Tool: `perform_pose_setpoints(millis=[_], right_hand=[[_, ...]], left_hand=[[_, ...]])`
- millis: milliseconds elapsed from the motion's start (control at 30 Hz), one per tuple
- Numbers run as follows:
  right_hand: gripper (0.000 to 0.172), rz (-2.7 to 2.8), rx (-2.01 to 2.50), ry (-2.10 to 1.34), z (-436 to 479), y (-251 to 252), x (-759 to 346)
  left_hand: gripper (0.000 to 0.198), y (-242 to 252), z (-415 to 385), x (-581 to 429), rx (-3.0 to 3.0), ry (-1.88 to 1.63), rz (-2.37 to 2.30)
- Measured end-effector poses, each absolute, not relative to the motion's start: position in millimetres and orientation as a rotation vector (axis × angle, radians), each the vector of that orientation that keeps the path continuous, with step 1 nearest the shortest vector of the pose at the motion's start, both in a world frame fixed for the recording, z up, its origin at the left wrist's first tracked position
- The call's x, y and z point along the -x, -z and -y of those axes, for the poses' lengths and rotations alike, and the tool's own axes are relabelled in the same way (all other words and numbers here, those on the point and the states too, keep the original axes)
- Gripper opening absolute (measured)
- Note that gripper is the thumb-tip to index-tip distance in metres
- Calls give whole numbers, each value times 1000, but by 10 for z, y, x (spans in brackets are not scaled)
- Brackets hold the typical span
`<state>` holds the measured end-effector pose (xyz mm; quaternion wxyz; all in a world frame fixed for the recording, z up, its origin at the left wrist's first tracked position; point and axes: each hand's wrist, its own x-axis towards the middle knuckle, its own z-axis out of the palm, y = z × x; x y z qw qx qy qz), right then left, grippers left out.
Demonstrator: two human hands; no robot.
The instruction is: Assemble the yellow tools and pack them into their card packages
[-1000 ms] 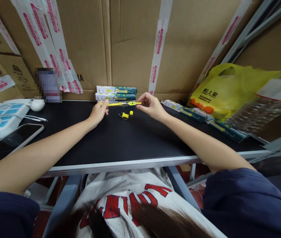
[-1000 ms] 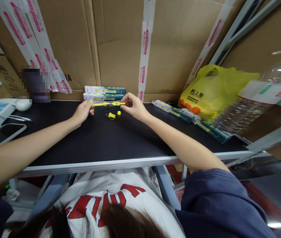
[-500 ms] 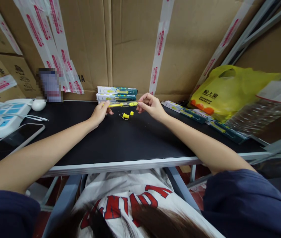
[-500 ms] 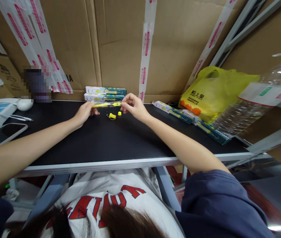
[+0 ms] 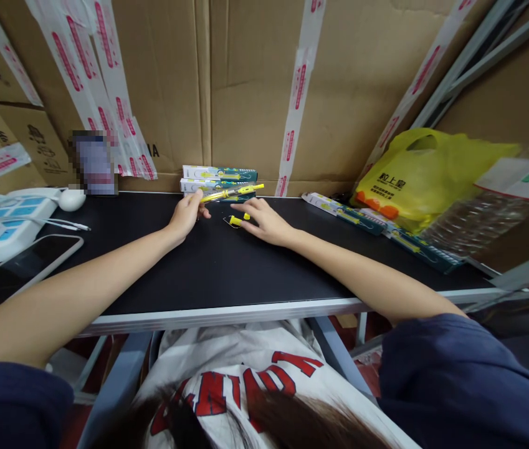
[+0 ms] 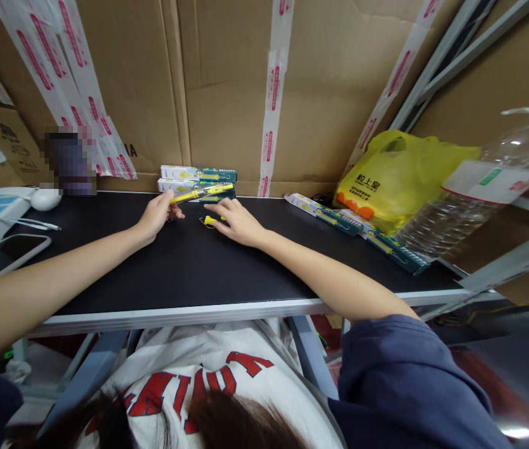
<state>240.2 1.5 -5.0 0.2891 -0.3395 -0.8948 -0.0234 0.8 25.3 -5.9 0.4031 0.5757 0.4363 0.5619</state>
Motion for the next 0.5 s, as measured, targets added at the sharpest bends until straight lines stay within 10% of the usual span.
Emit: perform_pose_setpoints(millis=[267,500], right_hand=[[4,2328,921,-30,-108,119,-2319],[34,1671,966,-585,-229,-31,-2667]], left_hand=[[36,24,-202,-40,-1434,-1423,-1101],[34,-8,-146,-15,-1440,-1398,-1137]])
